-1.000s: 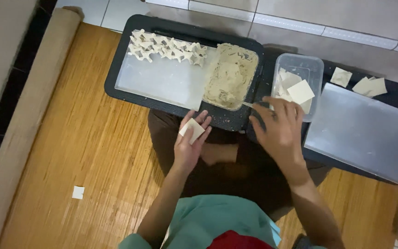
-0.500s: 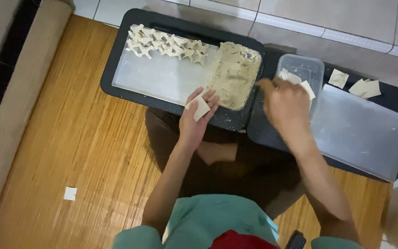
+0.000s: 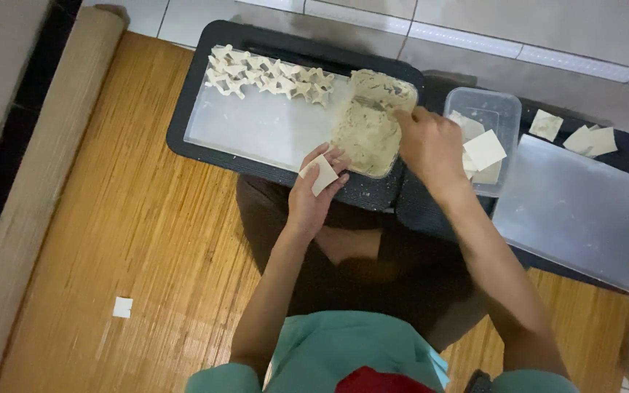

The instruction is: The person folds square dough pieces with filling into a decorative star-like shape on a production tray.

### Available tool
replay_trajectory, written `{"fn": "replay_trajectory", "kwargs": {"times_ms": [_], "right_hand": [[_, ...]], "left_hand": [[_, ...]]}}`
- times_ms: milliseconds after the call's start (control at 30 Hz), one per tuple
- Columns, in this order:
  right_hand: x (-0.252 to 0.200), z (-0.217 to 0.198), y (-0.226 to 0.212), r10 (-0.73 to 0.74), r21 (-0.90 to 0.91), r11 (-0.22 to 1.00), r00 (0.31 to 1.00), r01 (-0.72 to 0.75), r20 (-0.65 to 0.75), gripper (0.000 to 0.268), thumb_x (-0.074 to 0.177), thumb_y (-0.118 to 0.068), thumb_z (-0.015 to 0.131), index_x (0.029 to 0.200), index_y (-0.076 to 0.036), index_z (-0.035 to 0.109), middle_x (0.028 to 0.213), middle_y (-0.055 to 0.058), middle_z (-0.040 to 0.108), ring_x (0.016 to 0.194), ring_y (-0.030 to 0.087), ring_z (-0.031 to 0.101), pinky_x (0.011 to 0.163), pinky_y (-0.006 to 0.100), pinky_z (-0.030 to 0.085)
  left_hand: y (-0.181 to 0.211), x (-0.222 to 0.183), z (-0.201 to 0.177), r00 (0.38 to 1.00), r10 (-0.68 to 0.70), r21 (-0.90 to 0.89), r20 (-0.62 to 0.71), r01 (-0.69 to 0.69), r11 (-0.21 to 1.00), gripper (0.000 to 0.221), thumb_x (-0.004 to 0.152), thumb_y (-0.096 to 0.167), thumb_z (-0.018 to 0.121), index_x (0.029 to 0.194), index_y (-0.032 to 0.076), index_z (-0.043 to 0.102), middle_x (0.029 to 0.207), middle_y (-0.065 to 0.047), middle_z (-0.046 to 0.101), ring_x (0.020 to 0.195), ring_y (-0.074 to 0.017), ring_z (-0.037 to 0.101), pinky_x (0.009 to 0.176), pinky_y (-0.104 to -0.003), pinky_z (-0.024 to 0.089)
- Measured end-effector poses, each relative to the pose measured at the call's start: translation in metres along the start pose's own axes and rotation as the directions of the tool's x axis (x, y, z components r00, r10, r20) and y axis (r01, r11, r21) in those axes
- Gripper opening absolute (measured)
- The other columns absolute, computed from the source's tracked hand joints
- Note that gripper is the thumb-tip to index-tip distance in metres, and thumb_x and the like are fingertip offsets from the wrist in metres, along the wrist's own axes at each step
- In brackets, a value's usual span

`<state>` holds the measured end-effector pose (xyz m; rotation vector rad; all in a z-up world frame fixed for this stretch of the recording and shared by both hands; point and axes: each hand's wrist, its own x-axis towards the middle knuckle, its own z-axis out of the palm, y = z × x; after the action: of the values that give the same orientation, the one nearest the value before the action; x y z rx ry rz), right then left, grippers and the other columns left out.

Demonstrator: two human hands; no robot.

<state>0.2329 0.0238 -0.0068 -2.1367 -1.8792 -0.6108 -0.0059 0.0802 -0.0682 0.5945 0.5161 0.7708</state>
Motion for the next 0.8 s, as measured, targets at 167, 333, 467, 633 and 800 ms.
{"fn": "replay_trajectory", "kwargs": {"times_ms": [167, 333, 467, 633, 800], "right_hand": [[-0.011, 0.006, 0.002, -0.03, 0.025, 0.999, 0.999, 0.03, -0.016, 0.026, 0.092, -0.01, 0.063, 0.107, -0.023, 0.08, 0.079, 0.002, 0.066, 0.065, 0.024, 0.071, 0.059, 0.034, 0.057], [-0.017, 0.011, 0.005, -0.048, 0.045, 0.998, 0.999, 0.049, -0.023, 0.03, 0.093, -0.011, 0.058, 0.11, -0.025, 0.079, 0.077, 0.0, 0.064, 0.063, 0.021, 0.069, 0.058, 0.03, 0.055], [-0.018, 0.007, 0.003, -0.066, 0.095, 0.993, 0.998, 0.067, -0.01, 0.028, 0.094, -0.01, 0.059, 0.109, -0.021, 0.079, 0.076, 0.002, 0.064, 0.06, 0.023, 0.068, 0.056, 0.032, 0.053], [-0.023, 0.004, 0.001, -0.087, 0.089, 0.992, 0.996, 0.085, 0.018, 0.027, 0.093, -0.012, 0.061, 0.111, -0.022, 0.079, 0.075, 0.0, 0.065, 0.059, 0.02, 0.067, 0.057, 0.028, 0.053], [-0.019, -0.02, -0.007, 0.004, 0.216, 0.975, 0.983, -0.045, 0.186, 0.023, 0.101, -0.02, 0.057, 0.105, -0.021, 0.08, 0.08, 0.004, 0.069, 0.068, 0.026, 0.072, 0.06, 0.036, 0.056]], "left_hand": [[0.002, -0.003, 0.004, 1.0, 0.003, 0.047, -0.01, -0.002, 0.999, 0.045, 0.113, 0.022, 0.037, 0.156, 0.008, 0.042, 0.151, -0.017, 0.052, 0.135, -0.035, 0.056, 0.111, -0.051, 0.05], [0.0, 0.001, -0.002, 1.0, 0.007, 0.045, 0.005, -0.007, 0.999, 0.046, 0.112, 0.021, 0.037, 0.156, 0.008, 0.041, 0.148, -0.016, 0.054, 0.136, -0.0353, 0.056, 0.111, -0.049, 0.05], [0.001, 0.001, 0.0, 1.0, 0.002, 0.05, 0.008, -0.002, 0.999, 0.047, 0.112, 0.019, 0.037, 0.157, 0.007, 0.04, 0.15, -0.018, 0.052, 0.137, -0.0369, 0.055, 0.111, -0.051, 0.05], [0.001, 0.001, -0.001, 1.0, 0.0, 0.056, 0.003, 0.0, 0.998, 0.046, 0.112, 0.017, 0.033, 0.157, 0.007, 0.04, 0.149, -0.018, 0.051, 0.138, -0.0376, 0.054, 0.112, -0.054, 0.048], [0.008, -0.003, 0.006, 0.999, 0.014, 0.089, 0.044, -0.018, 0.996, 0.047, 0.114, 0.015, 0.029, 0.159, 0.002, 0.034, 0.154, -0.025, 0.044, 0.143, -0.043, 0.047, 0.118, -0.058, 0.04]]}}
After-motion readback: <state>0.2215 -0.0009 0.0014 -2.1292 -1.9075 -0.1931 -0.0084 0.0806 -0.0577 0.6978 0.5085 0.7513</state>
